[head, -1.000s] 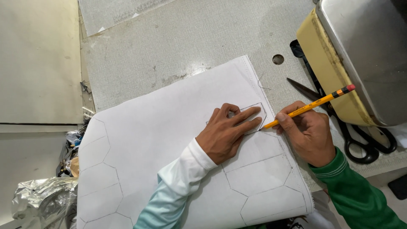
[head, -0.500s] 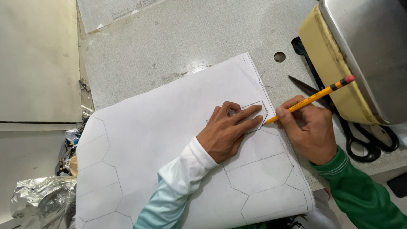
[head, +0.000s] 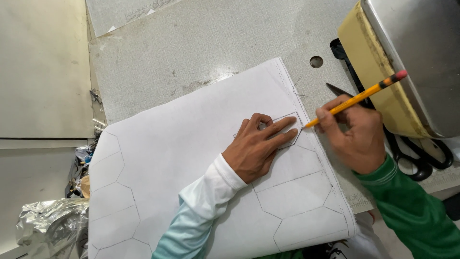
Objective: Tracing a small paper template onto a larger sheet of paper using a pencil to create a layout for cutting.
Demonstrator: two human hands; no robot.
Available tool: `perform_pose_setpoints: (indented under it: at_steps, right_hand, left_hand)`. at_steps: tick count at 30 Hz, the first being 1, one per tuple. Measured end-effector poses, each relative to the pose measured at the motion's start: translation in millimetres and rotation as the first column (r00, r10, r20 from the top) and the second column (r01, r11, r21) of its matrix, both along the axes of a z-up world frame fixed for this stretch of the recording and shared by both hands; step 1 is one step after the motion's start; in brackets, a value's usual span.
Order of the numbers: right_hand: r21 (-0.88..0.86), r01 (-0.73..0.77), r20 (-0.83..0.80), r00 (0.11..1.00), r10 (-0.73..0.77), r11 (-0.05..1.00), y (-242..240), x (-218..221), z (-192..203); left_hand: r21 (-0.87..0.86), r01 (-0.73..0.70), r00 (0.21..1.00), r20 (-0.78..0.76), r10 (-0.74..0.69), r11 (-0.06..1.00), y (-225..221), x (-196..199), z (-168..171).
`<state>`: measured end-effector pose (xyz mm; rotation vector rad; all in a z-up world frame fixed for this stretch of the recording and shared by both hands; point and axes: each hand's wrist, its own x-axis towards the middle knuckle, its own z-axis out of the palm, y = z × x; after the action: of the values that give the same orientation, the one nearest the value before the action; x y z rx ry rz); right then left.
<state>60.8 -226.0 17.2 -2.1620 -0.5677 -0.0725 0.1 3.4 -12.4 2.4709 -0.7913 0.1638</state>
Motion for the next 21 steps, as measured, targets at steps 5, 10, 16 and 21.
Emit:
perform_pose_setpoints:
  at_steps: [5,10,16,21]
  right_hand:
    - [0.017,0.007,0.042,0.999,-0.007,1.000,1.1,4.5,0.1]
    - [0.129,0.052,-0.041,0.998,-0.047,0.990,-3.5,2.4,3.9]
    - [0.050,0.039,-0.055,0.998,-0.036,0.998,-1.8,-1.2,-1.6]
    - [0.023,0.019,0.035,0.999,-0.019,1.000,-1.7,-0.6,-3.5]
  left_hand:
    - [0.007,0.000,1.000,0.000,0.000,1.000,-0.4,1.1,-0.1]
    - [0.022,-0.006,1.000,-0.003,0.006,1.000,-0.7,0.8,-0.9]
    - [-0.002,-0.011,1.000,0.001,0.011,1.000,-1.2,0.7,-2.7]
    - [0.016,-0.007,1.000,0.008,0.006,1.000,-1.0,0.6,-0.7]
